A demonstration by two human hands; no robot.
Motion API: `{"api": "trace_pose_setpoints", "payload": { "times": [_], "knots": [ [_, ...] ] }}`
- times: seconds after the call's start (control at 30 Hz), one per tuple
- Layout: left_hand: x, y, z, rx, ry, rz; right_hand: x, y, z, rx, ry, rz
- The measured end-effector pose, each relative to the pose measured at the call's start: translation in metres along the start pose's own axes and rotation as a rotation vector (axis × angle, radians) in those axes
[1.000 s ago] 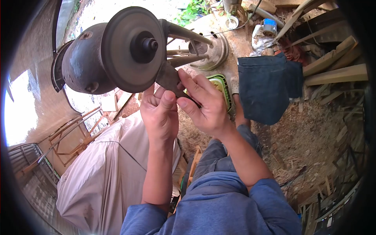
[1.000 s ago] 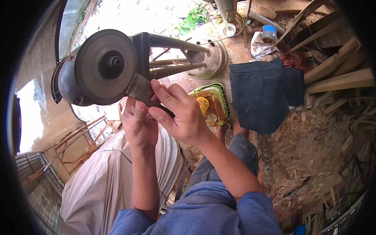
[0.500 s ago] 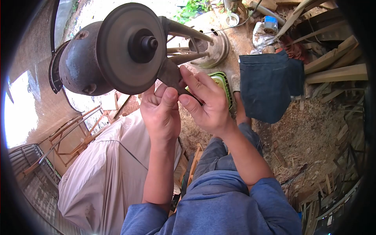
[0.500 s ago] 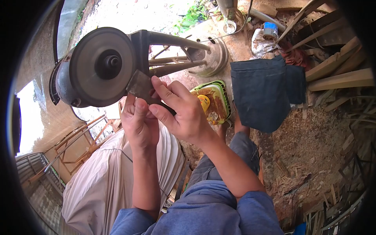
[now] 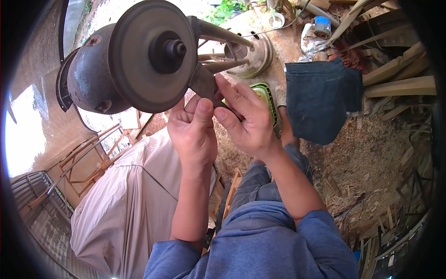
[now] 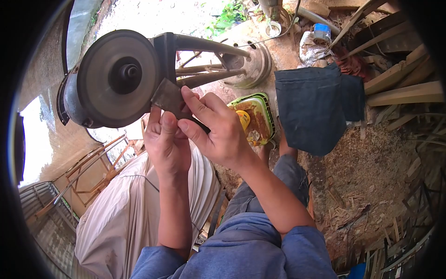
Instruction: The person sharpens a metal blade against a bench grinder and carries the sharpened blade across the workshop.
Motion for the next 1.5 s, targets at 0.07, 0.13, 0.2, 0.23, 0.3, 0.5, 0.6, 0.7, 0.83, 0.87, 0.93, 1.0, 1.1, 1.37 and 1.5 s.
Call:
{"api": "trace_pose_setpoints", "payload": {
  "times": [0.07,0.13,0.2,0.23,0.3,0.5,0.6,0.7,0.83,0.87,0.93,1.0,1.1,1.37,1.5],
  "knots": [
    [0.0008,0.0000,0.0010,-0.007,0.002,0.000,0.0004,-0.0002,-0.0002,0.001,0.010,0.016],
    [0.0019,0.0004,0.0009,-0.017,0.003,-0.005,-0.0003,0.0000,-0.0001,-0.003,0.012,0.018],
    [0.0028,0.0004,-0.0005,-0.027,0.005,-0.018,-0.0018,0.0007,0.0002,-0.014,0.007,0.007],
    [0.0022,0.0002,0.0001,-0.024,-0.002,-0.015,-0.0008,0.0006,0.0001,-0.011,0.003,0.016],
    [0.0011,0.0000,0.0018,-0.016,-0.014,-0.007,0.0017,0.0008,-0.0007,-0.007,-0.006,0.035],
    [0.0052,0.0005,0.0016,-0.059,0.006,-0.008,0.0005,0.0023,-0.0027,0.001,-0.009,0.056],
    [0.0060,0.0012,0.0031,-0.058,0.005,-0.005,-0.0072,0.0023,0.0011,-0.046,-0.002,-0.007],
    [0.0072,0.0014,0.0012,-0.057,0.011,-0.004,-0.0069,0.0021,0.0007,-0.045,-0.010,-0.003],
    [0.0074,0.0017,0.0027,-0.067,0.020,0.001,-0.0042,0.0033,-0.0011,-0.036,-0.027,0.021],
    [0.0061,0.0022,0.0073,-0.076,0.019,0.000,-0.0017,0.0031,-0.0024,-0.025,-0.025,0.042],
    [0.0057,0.0021,0.0079,-0.077,0.025,-0.002,-0.0010,0.0029,-0.0030,-0.014,-0.023,0.068],
    [0.0065,0.0010,0.0035,-0.069,0.037,-0.005,-0.0023,0.0022,-0.0023,-0.013,-0.022,0.077],
    [0.0064,0.0016,0.0041,-0.080,0.043,-0.017,-0.0015,0.0029,-0.0024,-0.011,-0.010,0.075],
    [0.0051,0.0012,0.0012,-0.054,0.037,0.013,0.0005,0.0022,-0.0020,-0.009,-0.012,0.030],
    [0.0033,0.0010,0.0029,-0.013,0.015,0.026,0.0016,0.0022,-0.0025,0.001,-0.023,0.016]
  ]
}}
Point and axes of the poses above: each hand's wrist, its own y-axis towards the middle knuckle, its own z-axis out of the palm, x = y × z, the point moved 1 cm from there along y, towards the middle knuckle, and after that the axes turned 6 degrees about z, right-handed, at the moved point
